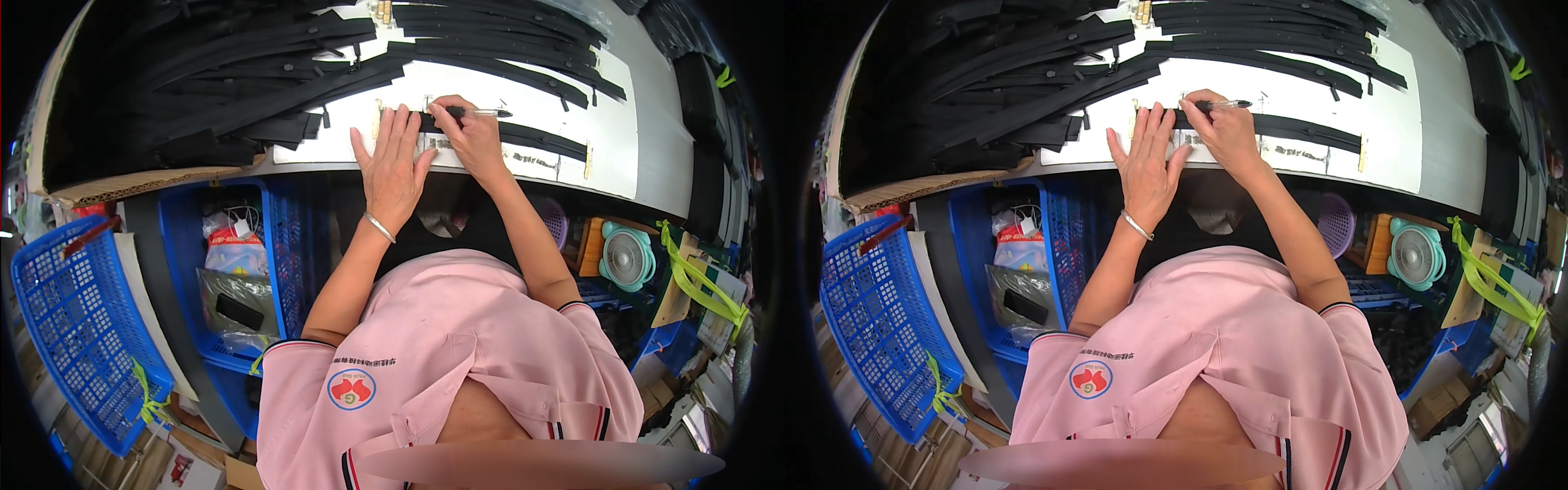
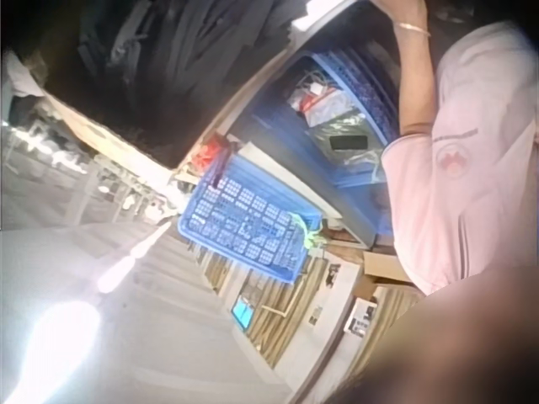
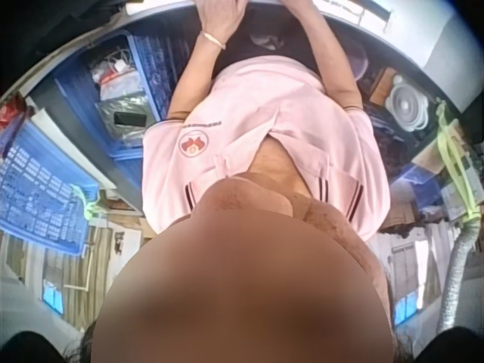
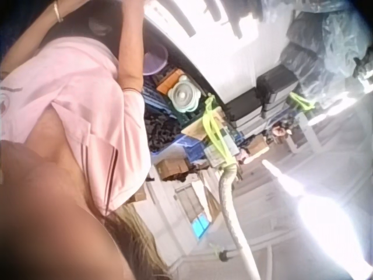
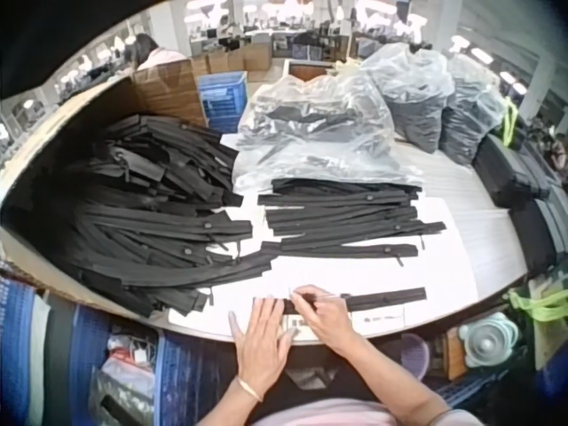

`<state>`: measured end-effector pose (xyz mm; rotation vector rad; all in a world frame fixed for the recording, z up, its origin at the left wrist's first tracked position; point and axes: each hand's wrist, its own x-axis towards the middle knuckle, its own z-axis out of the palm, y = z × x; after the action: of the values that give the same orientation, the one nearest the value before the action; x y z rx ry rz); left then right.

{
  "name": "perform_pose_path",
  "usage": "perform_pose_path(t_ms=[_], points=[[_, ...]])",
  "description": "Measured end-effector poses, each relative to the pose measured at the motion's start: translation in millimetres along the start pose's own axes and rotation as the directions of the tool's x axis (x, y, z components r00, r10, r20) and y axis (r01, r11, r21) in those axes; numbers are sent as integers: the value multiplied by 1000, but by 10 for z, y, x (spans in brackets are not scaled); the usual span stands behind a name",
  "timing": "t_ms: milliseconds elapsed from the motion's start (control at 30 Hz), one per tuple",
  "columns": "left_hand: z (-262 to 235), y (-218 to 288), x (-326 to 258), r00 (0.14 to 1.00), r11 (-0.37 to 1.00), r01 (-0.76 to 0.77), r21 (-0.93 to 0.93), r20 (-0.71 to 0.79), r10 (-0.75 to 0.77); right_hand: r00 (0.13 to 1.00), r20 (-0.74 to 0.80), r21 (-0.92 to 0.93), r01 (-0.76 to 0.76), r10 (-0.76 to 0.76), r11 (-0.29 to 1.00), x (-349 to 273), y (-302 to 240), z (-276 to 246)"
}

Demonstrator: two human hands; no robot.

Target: Using a pen to mark specific points on black straps/zippers using a template on a workstation.

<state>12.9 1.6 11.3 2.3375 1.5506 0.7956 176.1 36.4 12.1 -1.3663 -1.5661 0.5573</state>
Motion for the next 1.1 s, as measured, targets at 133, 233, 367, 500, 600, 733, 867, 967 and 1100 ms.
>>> perform_pose_path(t_ms=[133, 233, 367, 500, 600, 733, 867, 967, 1100], points=[[-3, 10, 4, 1000, 1000, 5, 1, -1, -5, 995, -17, 91, -101, 103, 991, -24, 6, -28], [-5, 14, 9, 1000, 1000, 5, -3, -4, -5, 994, 105, 32, 6, -9, 999, -28, 32, -88], [1, 9, 11, 1000, 1000, -1, -1, -2, 1, 991, 137, 13, 1, -2, 1000, -40, 62, -68], [12, -2, 4, 1000, 1000, 3, -5, -7, -3, 995, 90, 21, 42, -44, 999, -41, 84, -33], [27, 1, 10, 1000, 1000, -4, -11, -6, 4, 966, 259, -84, 40, -17, 996, -34, 71, -111], [21, -5, 14, 1000, 1000, -3, -12, 9, 3, 982, 94, 270, -182, 162, 945, -84, -47, -262], [26, -7, 3, 1000, 1000, 4, 2, 20, -4, 971, -152, 104, -172, 186, 980, -156, -32, -692], [25, -4, -2, 1000, 1000, 2, 7, 21, -2, 955, -151, -135, -275, 254, 952, -184, 86, -896], [24, -6, -8, 1000, 1000, 14, 3, 26, -15, 965, -181, -53, -203, 191, 978, -213, 216, -895]])
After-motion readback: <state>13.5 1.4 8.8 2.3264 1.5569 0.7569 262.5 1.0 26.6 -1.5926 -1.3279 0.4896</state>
